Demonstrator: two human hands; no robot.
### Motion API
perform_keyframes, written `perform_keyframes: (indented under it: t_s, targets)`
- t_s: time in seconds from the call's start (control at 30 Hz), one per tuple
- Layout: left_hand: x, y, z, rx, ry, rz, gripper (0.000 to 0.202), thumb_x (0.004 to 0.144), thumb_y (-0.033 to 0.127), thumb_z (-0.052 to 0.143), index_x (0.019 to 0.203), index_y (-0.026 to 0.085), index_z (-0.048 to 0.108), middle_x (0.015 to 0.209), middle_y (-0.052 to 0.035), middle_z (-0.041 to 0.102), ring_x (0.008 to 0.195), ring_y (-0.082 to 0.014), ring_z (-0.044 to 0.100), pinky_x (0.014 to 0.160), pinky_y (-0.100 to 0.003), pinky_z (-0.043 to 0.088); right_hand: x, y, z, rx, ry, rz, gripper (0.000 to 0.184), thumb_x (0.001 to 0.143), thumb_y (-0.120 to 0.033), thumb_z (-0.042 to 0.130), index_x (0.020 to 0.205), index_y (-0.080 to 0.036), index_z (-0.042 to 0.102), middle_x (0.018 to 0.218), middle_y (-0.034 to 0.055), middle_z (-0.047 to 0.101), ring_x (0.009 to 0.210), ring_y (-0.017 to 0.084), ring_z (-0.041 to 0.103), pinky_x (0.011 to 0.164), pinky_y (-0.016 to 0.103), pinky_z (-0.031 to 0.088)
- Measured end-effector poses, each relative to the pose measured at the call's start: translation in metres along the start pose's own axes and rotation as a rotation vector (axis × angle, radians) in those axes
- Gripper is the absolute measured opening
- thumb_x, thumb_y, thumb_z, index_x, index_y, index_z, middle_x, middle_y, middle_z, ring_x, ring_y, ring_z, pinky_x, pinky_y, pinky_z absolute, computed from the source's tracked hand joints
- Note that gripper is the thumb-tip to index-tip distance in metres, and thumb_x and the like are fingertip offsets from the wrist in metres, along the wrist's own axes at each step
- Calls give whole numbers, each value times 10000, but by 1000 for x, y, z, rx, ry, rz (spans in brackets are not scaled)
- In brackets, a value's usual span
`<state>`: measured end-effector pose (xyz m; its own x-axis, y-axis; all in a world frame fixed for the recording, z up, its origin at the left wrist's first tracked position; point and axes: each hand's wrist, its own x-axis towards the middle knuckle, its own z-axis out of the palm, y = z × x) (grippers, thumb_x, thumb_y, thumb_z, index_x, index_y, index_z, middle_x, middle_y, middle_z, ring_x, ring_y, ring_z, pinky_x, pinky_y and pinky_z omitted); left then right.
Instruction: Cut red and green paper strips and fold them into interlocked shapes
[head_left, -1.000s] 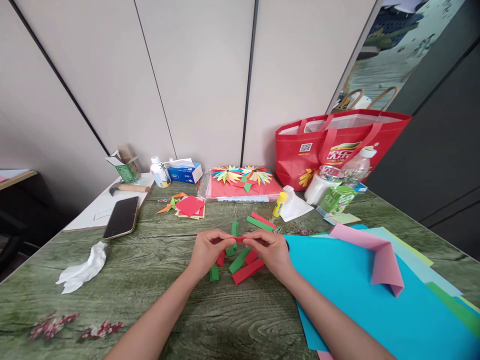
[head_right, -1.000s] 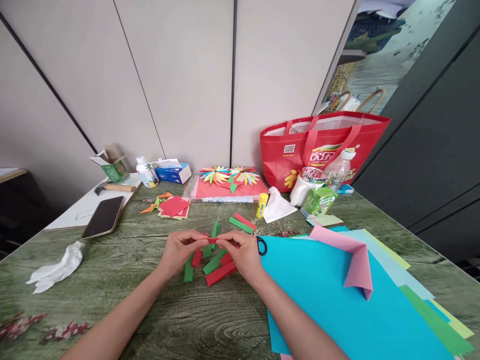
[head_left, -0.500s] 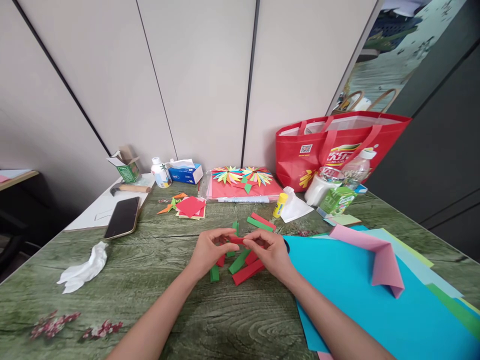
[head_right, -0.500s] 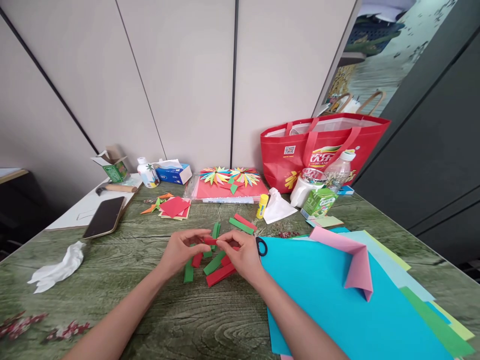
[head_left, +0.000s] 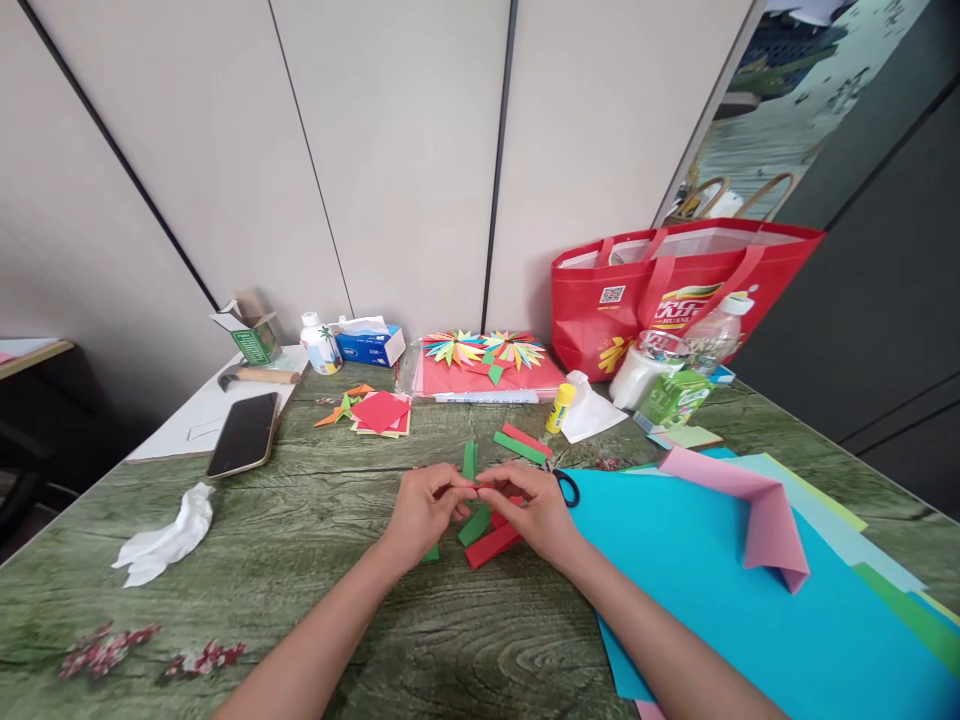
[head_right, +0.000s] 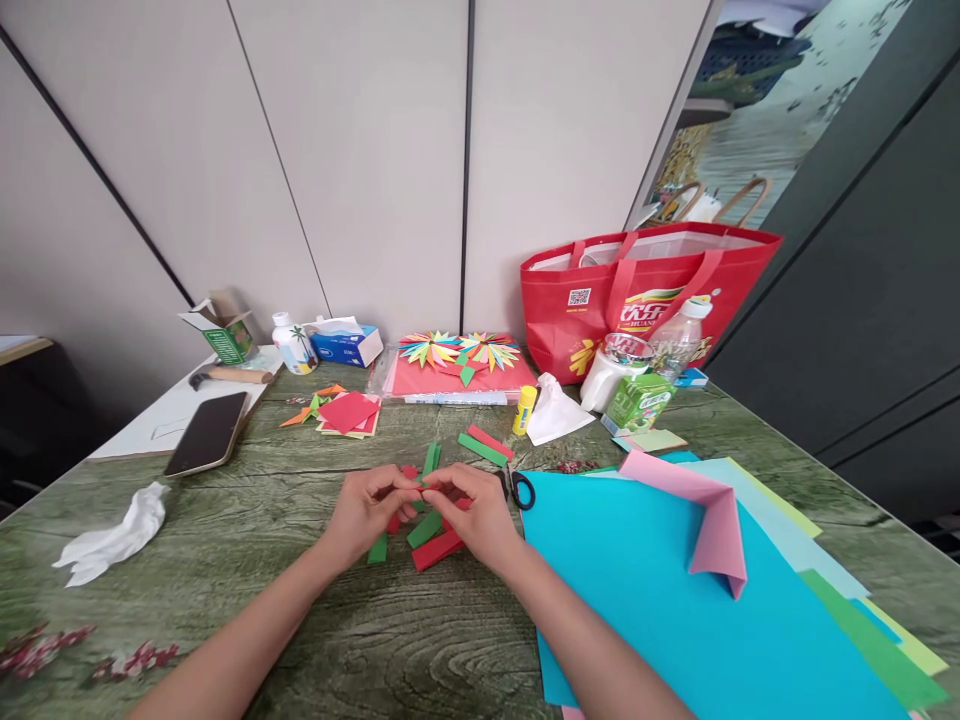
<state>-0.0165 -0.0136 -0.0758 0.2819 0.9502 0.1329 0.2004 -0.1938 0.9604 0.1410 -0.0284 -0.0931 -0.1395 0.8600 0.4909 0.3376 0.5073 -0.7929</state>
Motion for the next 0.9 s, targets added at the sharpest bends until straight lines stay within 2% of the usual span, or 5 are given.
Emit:
perform_keyframes:
  t_s: [0.3, 0.47, 0.63, 0.77, 0.9]
  targets:
    - [-3, 4, 0, 208, -13, 147, 200, 733, 187, 536, 540, 165, 583, 463, 19, 540, 430, -102, 525, 445, -189, 377, -7, -2, 2, -83, 77, -97, 168, 810, -256, 530, 716, -199, 657, 584, 8, 528, 535, 135, 491, 495, 251, 392]
    - [3, -1, -4, 19, -69, -95, 147, 723, 267, 537, 618, 166, 556, 431, 28, 539, 358, -107, 499, 379, -189, 362, -3, 5, -1, -30, 36, 7, 174, 774, -317, 586, 893, -221, 668, 677, 17, 644, 560, 143, 560, 526, 254, 441]
    - [17, -9, -26, 118, 100, -97, 209, 739, 349, 492, 672, 161, 551, 488, 39, 541, 358, -99, 488, 371, -187, 328, 2, 10, -9, -166, -206, -25, 264, 674, -376, 683, 889, -225, 664, 851, 38, 680, 792, 190, 594, 704, 302, 462]
    - [23, -11, -41, 255, 72, -84, 273, 759, 377, 441, 694, 153, 583, 484, 50, 501, 350, -90, 434, 393, -201, 320, -1, 10, -10, -308, -415, -98, 260, 659, -316, 710, 904, -242, 662, 944, 40, 651, 919, 216, 536, 825, 370, 400]
    - [25, -15, -45, 471, 19, -55, 295, 749, 340, 456, 572, 152, 598, 435, 38, 451, 423, -116, 441, 438, -213, 314, -2, 8, -6, -246, -425, -46, 116, 657, -236, 715, 759, -223, 661, 908, 34, 640, 913, 211, 536, 835, 378, 386]
